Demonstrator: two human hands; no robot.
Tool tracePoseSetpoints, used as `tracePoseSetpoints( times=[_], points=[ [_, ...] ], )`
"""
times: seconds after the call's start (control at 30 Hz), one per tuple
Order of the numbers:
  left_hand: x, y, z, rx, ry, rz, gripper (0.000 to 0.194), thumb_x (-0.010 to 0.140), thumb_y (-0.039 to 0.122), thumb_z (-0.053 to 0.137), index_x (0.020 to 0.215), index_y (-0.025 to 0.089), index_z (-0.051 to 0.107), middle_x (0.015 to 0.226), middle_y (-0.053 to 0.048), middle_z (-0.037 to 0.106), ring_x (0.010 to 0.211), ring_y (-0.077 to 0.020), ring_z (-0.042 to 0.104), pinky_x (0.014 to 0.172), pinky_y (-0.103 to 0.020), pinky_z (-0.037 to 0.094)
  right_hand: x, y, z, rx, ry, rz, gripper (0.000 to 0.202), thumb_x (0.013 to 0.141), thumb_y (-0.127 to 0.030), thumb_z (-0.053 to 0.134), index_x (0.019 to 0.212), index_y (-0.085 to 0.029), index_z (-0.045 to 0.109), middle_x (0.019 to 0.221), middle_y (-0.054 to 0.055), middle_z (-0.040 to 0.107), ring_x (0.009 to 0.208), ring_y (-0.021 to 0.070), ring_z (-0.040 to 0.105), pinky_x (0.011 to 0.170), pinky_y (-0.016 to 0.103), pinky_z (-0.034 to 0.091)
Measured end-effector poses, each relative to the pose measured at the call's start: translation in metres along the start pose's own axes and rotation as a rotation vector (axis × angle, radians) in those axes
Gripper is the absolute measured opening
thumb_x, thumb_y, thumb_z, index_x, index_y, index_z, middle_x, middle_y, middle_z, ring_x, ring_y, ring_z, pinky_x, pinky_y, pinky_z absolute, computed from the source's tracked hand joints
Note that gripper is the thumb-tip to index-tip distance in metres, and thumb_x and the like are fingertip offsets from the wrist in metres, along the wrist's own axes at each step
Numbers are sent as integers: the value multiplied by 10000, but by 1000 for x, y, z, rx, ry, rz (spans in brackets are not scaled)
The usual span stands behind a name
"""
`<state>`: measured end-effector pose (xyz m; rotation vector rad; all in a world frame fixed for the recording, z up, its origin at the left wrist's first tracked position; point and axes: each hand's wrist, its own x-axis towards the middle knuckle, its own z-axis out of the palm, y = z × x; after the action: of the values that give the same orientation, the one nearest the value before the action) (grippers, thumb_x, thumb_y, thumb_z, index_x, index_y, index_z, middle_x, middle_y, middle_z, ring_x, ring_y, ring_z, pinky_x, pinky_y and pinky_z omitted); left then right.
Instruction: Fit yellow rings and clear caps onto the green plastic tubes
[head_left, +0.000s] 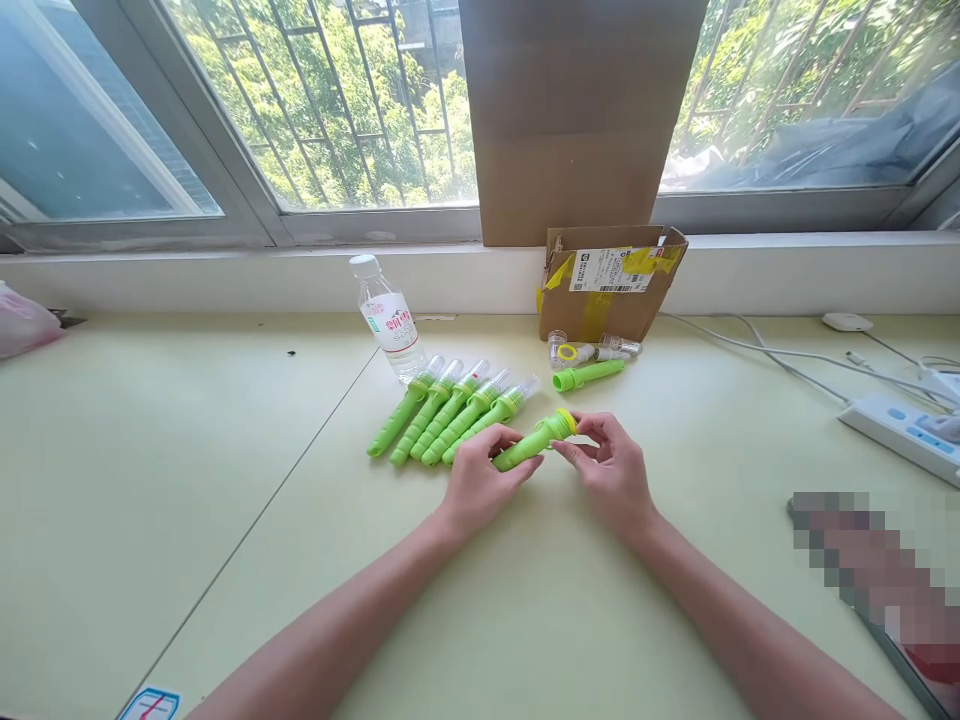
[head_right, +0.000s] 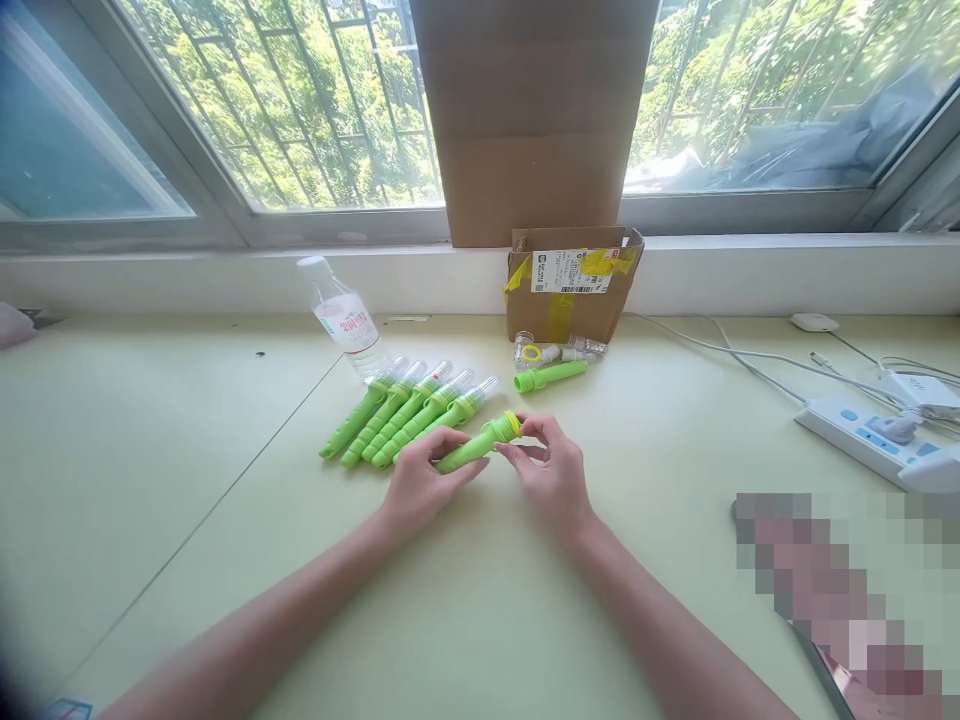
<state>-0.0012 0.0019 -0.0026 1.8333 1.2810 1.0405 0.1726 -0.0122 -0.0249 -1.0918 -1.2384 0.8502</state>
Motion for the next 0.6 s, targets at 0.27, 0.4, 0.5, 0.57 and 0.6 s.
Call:
tracePoseSetpoints(
  times=[0.27, 0.4, 0.5, 0.57, 0.6],
  points=[
    [-2, 1, -1, -63, -25, -51, 298, 757, 440, 690, 844, 155, 698, 698, -17, 650, 609, -130, 552, 536, -231, 409, 2, -1, -1, -23, -12, -11, 286, 755, -349, 739, 889, -226, 519, 1016, 42, 614, 999, 213, 631, 781, 379, 620],
    [-2, 3, -3, -103, -98, -102, 320, 791, 458, 647, 844, 147, 699, 643, -10, 619, 536, -114, 535, 498, -226, 395, 4, -2, -2, -38, -57, -27, 318, 747, -336, 744, 916, -232, 495, 1090, 46, 592, 996, 208, 633, 773, 373, 626],
    [-1, 4, -5, -132, -146, -121, 322, 813, 455, 617, 839, 142, 690, 666, -20, 632, 530, -117, 557, 495, -223, 407, 3, -1, -2, -53, -89, -45, 367, 726, -320, 762, 944, -240, 478, 1147, 47, 568, 946, 195, 649, 766, 384, 632],
    [0, 4, -6, -145, -163, -134, 322, 820, 454, 608, 825, 139, 677, 669, -22, 635, 521, -115, 561, 487, -220, 405, 3, 0, -2, -76, -91, -68, 349, 743, -311, 744, 954, -244, 475, 1151, 50, 570, 963, 200, 644, 765, 388, 633],
    [0, 4, -6, -148, -174, -140, 324, 823, 456, 603, 817, 139, 670, 668, -21, 635, 516, -113, 561, 485, -218, 404, 3, 0, -2, -91, -84, -84, 322, 761, -309, 726, 952, -245, 474, 1141, 52, 579, 983, 205, 638, 761, 388, 633]
  ],
)
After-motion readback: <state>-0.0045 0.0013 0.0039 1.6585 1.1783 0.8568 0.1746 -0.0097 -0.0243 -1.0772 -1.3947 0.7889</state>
